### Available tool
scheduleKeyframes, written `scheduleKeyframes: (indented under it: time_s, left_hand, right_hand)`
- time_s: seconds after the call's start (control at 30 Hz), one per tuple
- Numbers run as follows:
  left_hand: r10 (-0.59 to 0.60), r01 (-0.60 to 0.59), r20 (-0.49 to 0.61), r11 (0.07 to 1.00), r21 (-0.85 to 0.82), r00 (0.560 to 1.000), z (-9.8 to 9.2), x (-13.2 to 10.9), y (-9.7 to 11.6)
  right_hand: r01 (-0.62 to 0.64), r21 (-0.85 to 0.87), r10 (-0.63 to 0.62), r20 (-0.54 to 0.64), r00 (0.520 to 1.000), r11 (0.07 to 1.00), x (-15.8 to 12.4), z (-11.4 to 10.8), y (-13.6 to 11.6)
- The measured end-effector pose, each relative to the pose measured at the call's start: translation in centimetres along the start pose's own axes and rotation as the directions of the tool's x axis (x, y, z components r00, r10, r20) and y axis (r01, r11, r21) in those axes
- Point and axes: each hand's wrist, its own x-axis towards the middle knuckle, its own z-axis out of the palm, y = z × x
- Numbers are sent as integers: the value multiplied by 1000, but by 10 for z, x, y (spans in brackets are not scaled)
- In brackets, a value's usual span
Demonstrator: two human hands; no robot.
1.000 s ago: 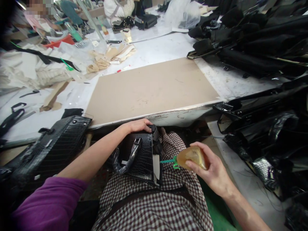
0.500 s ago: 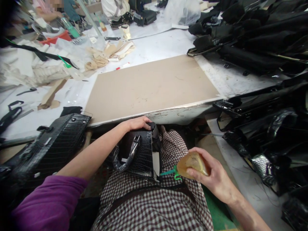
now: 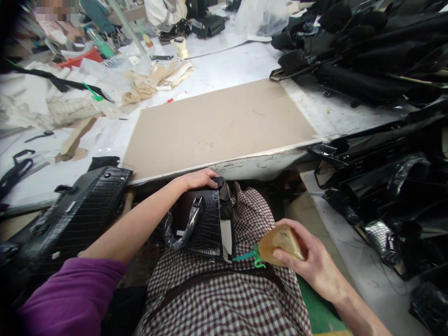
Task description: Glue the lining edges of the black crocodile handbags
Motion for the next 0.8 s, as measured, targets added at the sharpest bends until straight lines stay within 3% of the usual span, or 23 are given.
scheduleKeyframes:
  time_s: [0.3, 0.47, 0.63, 0.8]
  left_hand:
    - [15, -15, 5, 1000, -18, 1000, 1, -5, 1]
    - [29, -29, 7, 1000, -9, 1000, 2, -7, 3]
    - [45, -45, -8, 999, 18, 999, 2, -14, 5]
    - [84, -81, -48, 995, 65, 995, 1, -43, 26]
  right_hand:
    - [-119, 37, 118, 46, 992, 992, -5, -2, 13]
    - [-202, 227, 201, 25, 979, 953, -10, 4, 8]
    - [-188, 494, 229, -24, 973, 849, -10, 8, 8]
    - [-85, 709, 237, -119, 964, 700, -8, 1, 22]
